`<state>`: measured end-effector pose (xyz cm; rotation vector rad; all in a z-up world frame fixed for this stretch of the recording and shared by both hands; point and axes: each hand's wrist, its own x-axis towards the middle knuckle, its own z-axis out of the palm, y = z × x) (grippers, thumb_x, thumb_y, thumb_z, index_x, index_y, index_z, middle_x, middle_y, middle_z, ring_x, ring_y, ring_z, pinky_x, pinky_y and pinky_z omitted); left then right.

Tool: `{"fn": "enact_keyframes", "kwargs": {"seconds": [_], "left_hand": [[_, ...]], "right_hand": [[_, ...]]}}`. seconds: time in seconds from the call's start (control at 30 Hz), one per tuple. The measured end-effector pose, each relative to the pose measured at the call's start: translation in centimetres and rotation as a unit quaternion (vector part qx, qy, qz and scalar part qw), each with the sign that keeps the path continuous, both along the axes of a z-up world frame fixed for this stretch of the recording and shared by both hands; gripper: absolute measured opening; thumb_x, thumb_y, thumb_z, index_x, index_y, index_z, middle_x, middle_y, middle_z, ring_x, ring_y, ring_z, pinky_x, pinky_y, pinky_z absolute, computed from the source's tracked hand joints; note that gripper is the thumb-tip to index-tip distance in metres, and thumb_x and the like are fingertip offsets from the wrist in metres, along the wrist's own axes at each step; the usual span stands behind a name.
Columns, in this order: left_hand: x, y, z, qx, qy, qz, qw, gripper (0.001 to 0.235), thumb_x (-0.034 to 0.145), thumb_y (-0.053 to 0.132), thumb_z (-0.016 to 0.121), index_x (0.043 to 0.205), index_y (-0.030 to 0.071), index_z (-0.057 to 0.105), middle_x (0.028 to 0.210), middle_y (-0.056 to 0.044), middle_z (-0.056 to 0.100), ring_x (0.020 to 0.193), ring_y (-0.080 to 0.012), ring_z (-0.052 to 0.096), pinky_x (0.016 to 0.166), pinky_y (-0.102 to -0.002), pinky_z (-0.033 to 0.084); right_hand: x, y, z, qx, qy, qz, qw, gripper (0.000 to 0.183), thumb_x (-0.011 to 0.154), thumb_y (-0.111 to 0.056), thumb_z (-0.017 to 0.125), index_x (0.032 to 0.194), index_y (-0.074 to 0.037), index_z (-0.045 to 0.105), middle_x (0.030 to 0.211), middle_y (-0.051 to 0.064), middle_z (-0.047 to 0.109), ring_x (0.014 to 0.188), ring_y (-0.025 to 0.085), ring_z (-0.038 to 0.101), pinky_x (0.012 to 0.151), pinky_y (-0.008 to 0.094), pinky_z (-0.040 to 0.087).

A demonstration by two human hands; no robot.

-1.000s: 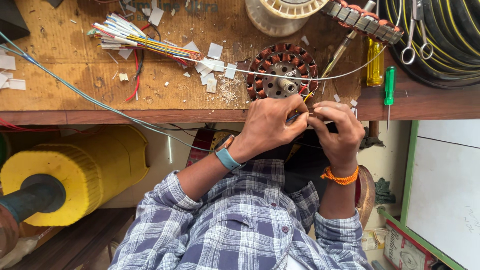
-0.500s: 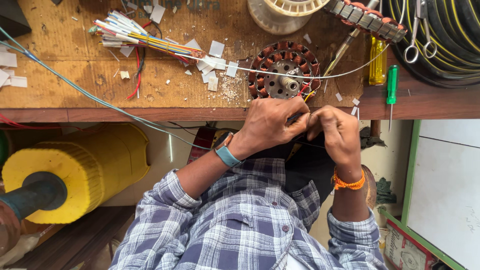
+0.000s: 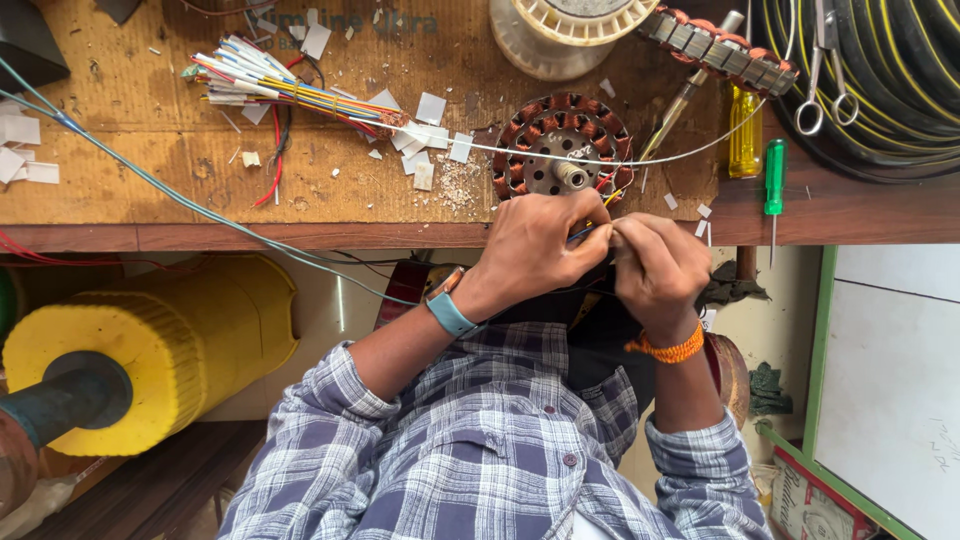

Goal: The person strips insulation from colored wires, twists them together, and secures them to a motor stator using pliers and a screwdriver. The person then uses a multimeter to test the connections and adjusts the wiring as needed.

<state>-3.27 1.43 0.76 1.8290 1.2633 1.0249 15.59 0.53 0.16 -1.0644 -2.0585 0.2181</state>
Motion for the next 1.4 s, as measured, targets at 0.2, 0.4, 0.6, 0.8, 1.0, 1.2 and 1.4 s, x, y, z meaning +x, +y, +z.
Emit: {"fn": "enact_keyframes", "kwargs": {"seconds": [0.2, 0.4, 0.6, 0.8, 1.0, 1.2, 1.4], "left_hand": [[0.1, -0.5, -0.4, 0.012, -0.001, 0.001, 1.000, 0.017, 0.093, 0.028, 0.071, 0.095, 0.012, 0.066, 0.071, -0.009, 0.069, 0.065, -0.0283, 0.070, 0.059, -0.043, 0.052], [0.1, 0.3, 0.3, -0.060, 0.021, -0.004, 0.998, 0.020, 0.090, 0.030, 0.071, 0.093, 0.010, 0.070, 0.064, -0.011, 0.066, 0.062, -0.0308, 0.069, 0.059, -0.046, 0.051], [-0.1, 0.9, 1.0, -0.078, 0.008, -0.013, 0.997, 0.023, 0.090, 0.033, 0.068, 0.096, 0.011, 0.073, 0.071, -0.011, 0.070, 0.065, -0.0309, 0.071, 0.061, -0.045, 0.054], [-0.3, 1.0, 1.3, -0.099, 0.049, -0.040, 0.993, 0.024, 0.091, 0.036, 0.070, 0.100, 0.015, 0.076, 0.065, -0.014, 0.068, 0.063, -0.0344, 0.070, 0.059, -0.048, 0.052], [0.1, 0.6, 0.7, -0.060, 0.027, -0.004, 0.998, 0.020, 0.097, 0.032, 0.067, 0.101, 0.014, 0.074, 0.074, -0.013, 0.072, 0.070, -0.0334, 0.072, 0.062, -0.046, 0.055], [0.1, 0.8, 0.7, -0.063, 0.024, -0.006, 0.998, 0.020, 0.097, 0.032, 0.066, 0.102, 0.015, 0.075, 0.073, -0.012, 0.072, 0.070, -0.0328, 0.073, 0.062, -0.046, 0.056], [-0.2, 0.8, 1.1, -0.067, 0.048, -0.031, 0.996, 0.022, 0.095, 0.033, 0.069, 0.106, 0.015, 0.075, 0.072, -0.013, 0.071, 0.069, -0.0341, 0.072, 0.061, -0.047, 0.055]], "right_hand": [[1.0, -1.1, 0.2, -0.488, 0.253, 0.006, 0.835, 0.036, 0.114, -0.024, 0.048, 0.093, 0.000, 0.065, 0.078, 0.004, 0.070, 0.065, 0.010, 0.065, 0.062, 0.025, 0.052], [0.5, -0.5, 0.3, -0.102, 0.059, -0.007, 0.993, 0.025, 0.100, -0.013, 0.080, 0.110, 0.003, 0.064, 0.104, 0.015, 0.070, 0.089, 0.022, 0.072, 0.078, 0.031, 0.058], [0.8, 0.6, -0.6, 0.068, -0.017, 0.016, 0.997, 0.014, 0.097, -0.001, 0.081, 0.104, -0.001, 0.070, 0.100, 0.013, 0.073, 0.084, 0.026, 0.072, 0.071, 0.035, 0.057], [1.2, 0.4, -1.9, -0.081, 0.056, -0.036, 0.994, 0.003, 0.100, -0.001, 0.065, 0.097, -0.002, 0.065, 0.093, 0.008, 0.073, 0.073, 0.018, 0.069, 0.061, 0.028, 0.053], [0.8, 0.6, -1.5, -0.019, 0.062, 0.041, 0.997, 0.020, 0.105, -0.004, 0.076, 0.114, 0.002, 0.060, 0.110, 0.015, 0.072, 0.098, 0.027, 0.074, 0.082, 0.035, 0.061], [0.7, 1.0, -1.5, 0.052, 0.026, -0.002, 0.998, 0.019, 0.097, 0.000, 0.082, 0.107, -0.001, 0.066, 0.101, 0.013, 0.074, 0.088, 0.026, 0.074, 0.075, 0.034, 0.059], [0.9, 1.1, -1.3, 0.020, 0.028, -0.011, 0.999, 0.014, 0.097, -0.003, 0.080, 0.104, -0.001, 0.068, 0.098, 0.012, 0.074, 0.086, 0.026, 0.074, 0.072, 0.035, 0.057]]}}
